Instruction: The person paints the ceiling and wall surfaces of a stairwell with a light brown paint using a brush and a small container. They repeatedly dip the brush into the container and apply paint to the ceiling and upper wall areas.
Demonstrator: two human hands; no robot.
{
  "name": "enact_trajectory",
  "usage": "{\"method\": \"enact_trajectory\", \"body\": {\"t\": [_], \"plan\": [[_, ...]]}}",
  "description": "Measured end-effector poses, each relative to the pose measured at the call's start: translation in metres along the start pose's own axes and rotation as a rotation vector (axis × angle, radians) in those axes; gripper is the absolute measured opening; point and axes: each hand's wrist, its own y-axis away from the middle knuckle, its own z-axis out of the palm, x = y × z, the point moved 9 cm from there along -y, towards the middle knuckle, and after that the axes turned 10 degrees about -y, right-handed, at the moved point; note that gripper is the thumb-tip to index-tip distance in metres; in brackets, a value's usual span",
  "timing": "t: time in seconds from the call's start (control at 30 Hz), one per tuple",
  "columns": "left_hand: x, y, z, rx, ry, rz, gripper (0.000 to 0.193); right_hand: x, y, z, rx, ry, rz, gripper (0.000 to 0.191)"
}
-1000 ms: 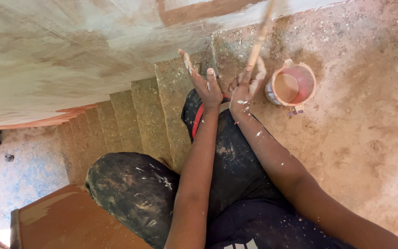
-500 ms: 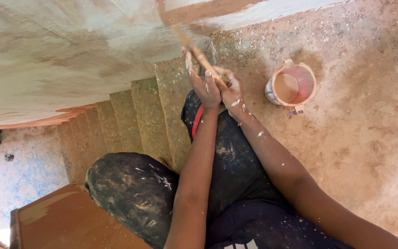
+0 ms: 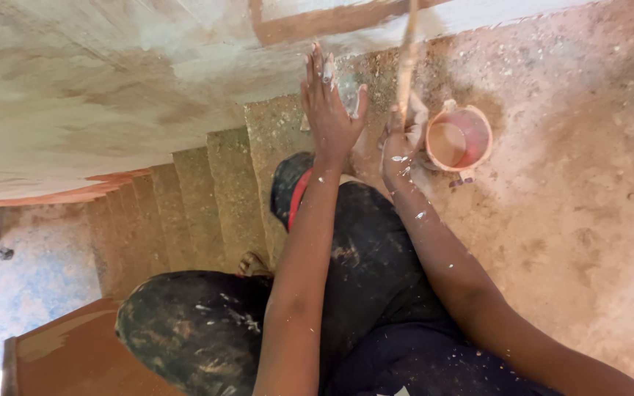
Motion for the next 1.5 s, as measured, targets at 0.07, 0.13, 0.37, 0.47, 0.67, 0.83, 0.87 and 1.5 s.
{"method": "enact_trajectory", "body": {"t": [0.07, 0.13, 0.37, 0.47, 0.67, 0.83, 0.87, 1.5], "plan": [[-0.005, 0.002, 0.011, -0.046, -0.146, 0.030, 0.075, 0.003, 0.002, 0.003, -0.107, 0.053, 0.070, 0.039], [-0.016, 0.010, 0.016, -0.082, -0.281, 0.037, 0.073, 0.006, 0.009, 0.009, -0.226, 0.081, 0.163, 0.040], [-0.041, 0.031, 0.027, -0.171, -0.338, -0.052, 0.076, 0.003, 0.016, 0.012, -0.339, 0.088, 0.190, 0.043], [-0.031, 0.032, 0.029, -0.152, -0.316, -0.006, 0.074, -0.002, 0.000, -0.008, -0.072, -0.027, 0.125, 0.042], [-0.025, 0.032, 0.029, -0.168, -0.263, -0.009, 0.076, 0.004, -0.004, -0.010, 0.021, -0.152, 0.114, 0.039], [-0.024, 0.034, 0.034, -0.207, -0.281, 0.018, 0.078, 0.009, 0.012, 0.024, -0.281, -0.001, 0.189, 0.047], [-0.023, 0.034, 0.032, -0.182, -0.275, 0.022, 0.078, 0.011, 0.016, 0.028, -0.332, 0.019, 0.243, 0.048], [-0.021, 0.033, 0.039, -0.218, -0.234, -0.023, 0.082, -0.008, 0.018, 0.038, -0.396, 0.150, 0.119, 0.045]]}}
